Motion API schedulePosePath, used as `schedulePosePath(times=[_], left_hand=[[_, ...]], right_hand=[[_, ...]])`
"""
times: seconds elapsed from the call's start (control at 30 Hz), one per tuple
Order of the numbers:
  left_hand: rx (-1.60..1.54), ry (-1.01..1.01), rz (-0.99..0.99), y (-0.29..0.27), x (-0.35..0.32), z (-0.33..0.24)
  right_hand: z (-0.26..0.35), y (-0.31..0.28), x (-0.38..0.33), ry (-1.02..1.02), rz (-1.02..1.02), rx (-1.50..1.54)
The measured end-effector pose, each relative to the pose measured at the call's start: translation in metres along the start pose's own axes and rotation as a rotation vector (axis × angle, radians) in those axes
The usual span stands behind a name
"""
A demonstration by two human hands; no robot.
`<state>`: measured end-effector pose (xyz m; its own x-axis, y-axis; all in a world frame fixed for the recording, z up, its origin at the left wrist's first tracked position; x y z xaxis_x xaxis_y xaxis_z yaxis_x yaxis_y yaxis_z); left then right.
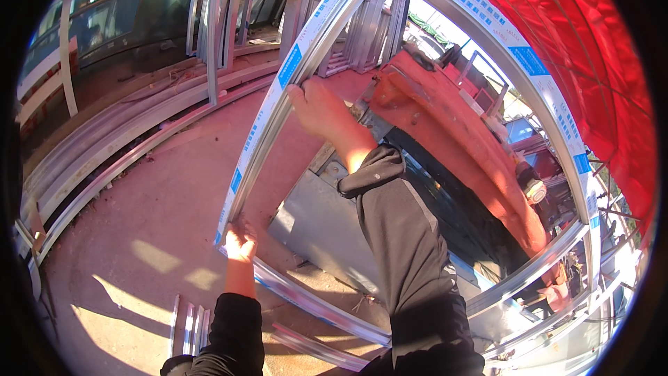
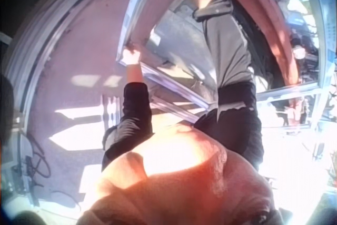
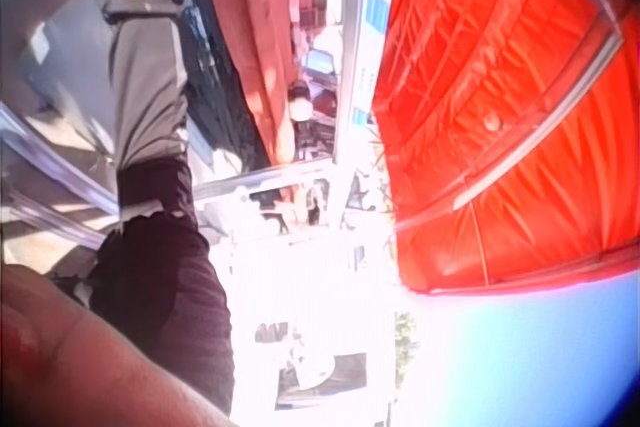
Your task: The person uses a miter saw to cut long aluminum profiles into shorter pieces, then carries them outside and stacks them on a metal rack. The person handles the profiles by hand and operates the saw with both hands.
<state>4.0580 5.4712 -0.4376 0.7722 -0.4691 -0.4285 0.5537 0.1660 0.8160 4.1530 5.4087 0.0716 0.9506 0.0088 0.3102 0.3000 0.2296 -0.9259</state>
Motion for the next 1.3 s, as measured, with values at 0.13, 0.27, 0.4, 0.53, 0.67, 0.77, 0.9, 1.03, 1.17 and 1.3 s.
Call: schedulePosePath(times=[0.13,0.27,0.4,0.53,0.67,0.77,0.9,1.03,1.17,1.3], left_hand=[[0.762,0.488,-0.059,0.113,-0.079,0.004],[0.927,0.975,0.621,0.354,-0.140,0.038],[1.543,1.325,0.863,0.524,-0.161,0.098],[1.613,0.928,1.031,0.588,-0.147,0.150],[1.635,0.673,1.042,0.591,-0.140,0.163],[1.551,0.535,1.007,0.584,-0.131,0.163],[1.505,0.563,0.974,0.583,-0.123,0.162],[1.489,0.639,1.018,0.586,-0.126,0.162],[1.538,0.706,1.017,0.586,-0.130,0.161],[1.499,0.769,1.037,0.588,-0.133,0.158]], right_hand=[[-0.005,0.001,0.004,0.044,0.088,0.076],[-0.006,0.004,0.002,0.103,0.120,0.245],[-0.002,0.002,0.003,0.080,0.100,0.248],[0.002,0.002,0.004,0.078,0.145,0.072],[0.009,-0.004,0.001,0.076,0.148,-0.005],[0.012,-0.015,0.003,0.042,0.230,-0.087],[-0.028,-0.102,0.038,0.363,-0.333,0.923],[-0.002,-0.135,0.091,0.185,-0.459,1.058],[0.004,-0.136,0.101,0.238,-0.444,1.187],[0.007,-0.143,0.098,0.205,-0.520,1.125]])
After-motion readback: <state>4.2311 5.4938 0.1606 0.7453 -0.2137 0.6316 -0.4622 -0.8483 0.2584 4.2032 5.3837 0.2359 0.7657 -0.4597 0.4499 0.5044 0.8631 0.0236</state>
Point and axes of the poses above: each hand's wrist, its own x-axis towards the middle knuckle, its own y-axis out of the palm, z = x × y, the point moved 9 cm from there along x, towards the middle knuckle, and after that the axes turned 2 degrees about y, right-handed, at the moved point
